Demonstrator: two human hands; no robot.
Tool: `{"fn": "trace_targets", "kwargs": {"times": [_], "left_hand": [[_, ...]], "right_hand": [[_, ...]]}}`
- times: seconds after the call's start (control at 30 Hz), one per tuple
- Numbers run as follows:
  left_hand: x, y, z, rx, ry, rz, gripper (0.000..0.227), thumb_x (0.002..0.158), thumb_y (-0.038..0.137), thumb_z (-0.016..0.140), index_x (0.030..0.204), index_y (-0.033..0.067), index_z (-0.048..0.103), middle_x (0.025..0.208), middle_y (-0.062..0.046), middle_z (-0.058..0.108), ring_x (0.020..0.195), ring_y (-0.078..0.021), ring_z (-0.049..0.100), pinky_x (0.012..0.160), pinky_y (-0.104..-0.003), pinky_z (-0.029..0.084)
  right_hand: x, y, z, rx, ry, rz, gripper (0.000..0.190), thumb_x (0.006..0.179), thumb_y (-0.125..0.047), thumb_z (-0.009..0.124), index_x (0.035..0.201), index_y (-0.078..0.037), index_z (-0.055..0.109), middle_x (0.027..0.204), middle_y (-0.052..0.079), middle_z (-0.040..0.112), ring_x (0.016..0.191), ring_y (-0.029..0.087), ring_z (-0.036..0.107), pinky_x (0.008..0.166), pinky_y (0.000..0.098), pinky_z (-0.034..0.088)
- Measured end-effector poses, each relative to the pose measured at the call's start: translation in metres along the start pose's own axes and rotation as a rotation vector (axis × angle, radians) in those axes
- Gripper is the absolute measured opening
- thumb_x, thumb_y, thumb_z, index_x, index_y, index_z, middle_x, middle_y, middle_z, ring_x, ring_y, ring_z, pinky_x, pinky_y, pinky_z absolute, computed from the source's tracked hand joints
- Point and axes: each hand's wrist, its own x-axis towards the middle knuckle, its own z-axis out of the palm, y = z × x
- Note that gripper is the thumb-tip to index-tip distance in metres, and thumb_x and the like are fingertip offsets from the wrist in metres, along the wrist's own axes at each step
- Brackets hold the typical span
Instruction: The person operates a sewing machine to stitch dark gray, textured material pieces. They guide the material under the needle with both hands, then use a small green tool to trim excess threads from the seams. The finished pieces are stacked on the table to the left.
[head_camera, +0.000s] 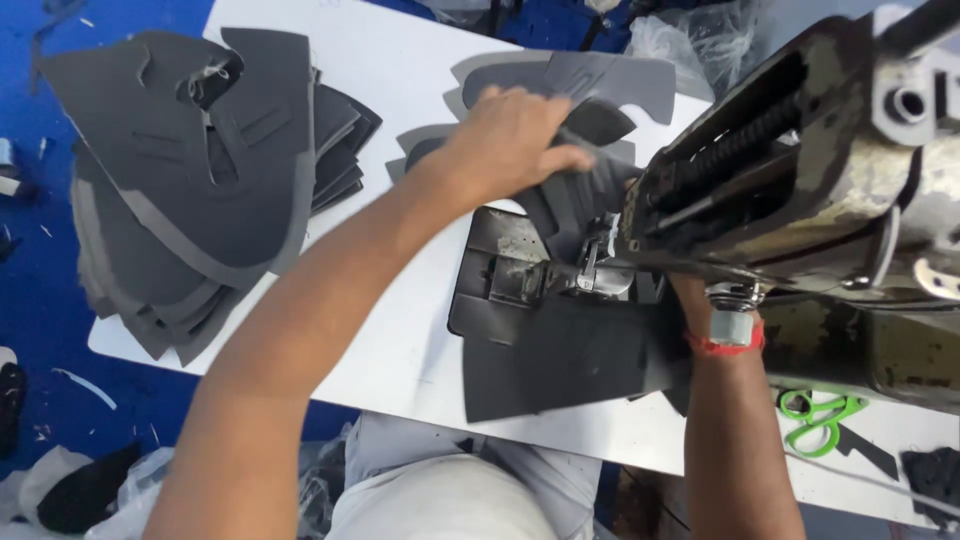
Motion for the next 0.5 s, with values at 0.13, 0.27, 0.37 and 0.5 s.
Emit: {"fn": "trace_targets", "kwargs": {"times": [0.13,0.27,0.37,0.5], "left_hand": [[-0.071,0.025,-0.066,-0.170,-0.023,-0.179,0.044,0.097,0.047,0.068,0.106,0.0049,0.070,0.080,-0.016,0.071,0.079,-0.0345,0.070,0.072,-0.047,0.054],[-0.152,0.023,-0.079,-0.313,-0.194,-0.330,0.051,0.095,0.048,0.067,0.134,0.0159,0.067,0.075,-0.014,0.072,0.068,-0.0299,0.070,0.065,-0.042,0.055],[-0.171,0.002,-0.066,-0.456,-0.102,-0.201,0.067,0.083,0.054,0.076,0.138,0.0148,0.068,0.099,-0.013,0.072,0.089,-0.0307,0.067,0.080,-0.044,0.054],[-0.155,-0.009,-0.035,-0.392,0.208,0.260,0.098,0.068,0.058,0.086,0.141,0.0029,0.053,0.146,-0.023,0.053,0.133,-0.0436,0.050,0.114,-0.054,0.032]], "right_hand": [[-0.042,0.022,-0.016,0.046,0.237,-0.183,0.039,0.122,-0.024,0.047,0.149,0.004,0.045,0.153,0.019,0.054,0.137,0.030,0.052,0.120,0.0435,0.040],[-0.084,-0.082,-0.049,0.199,0.383,0.139,0.037,0.111,-0.032,0.055,0.119,0.002,0.068,0.099,0.014,0.069,0.081,0.020,0.063,0.073,0.0330,0.050],[-0.120,-0.090,-0.034,0.093,0.313,0.200,0.046,0.114,-0.036,0.045,0.110,0.001,0.072,0.080,0.009,0.067,0.064,0.012,0.057,0.056,0.0273,0.041],[-0.139,-0.108,-0.015,0.465,0.179,0.335,0.052,0.116,-0.035,0.032,0.113,-0.003,0.073,0.071,0.003,0.063,0.059,0.004,0.048,0.052,0.0207,0.032]]}}
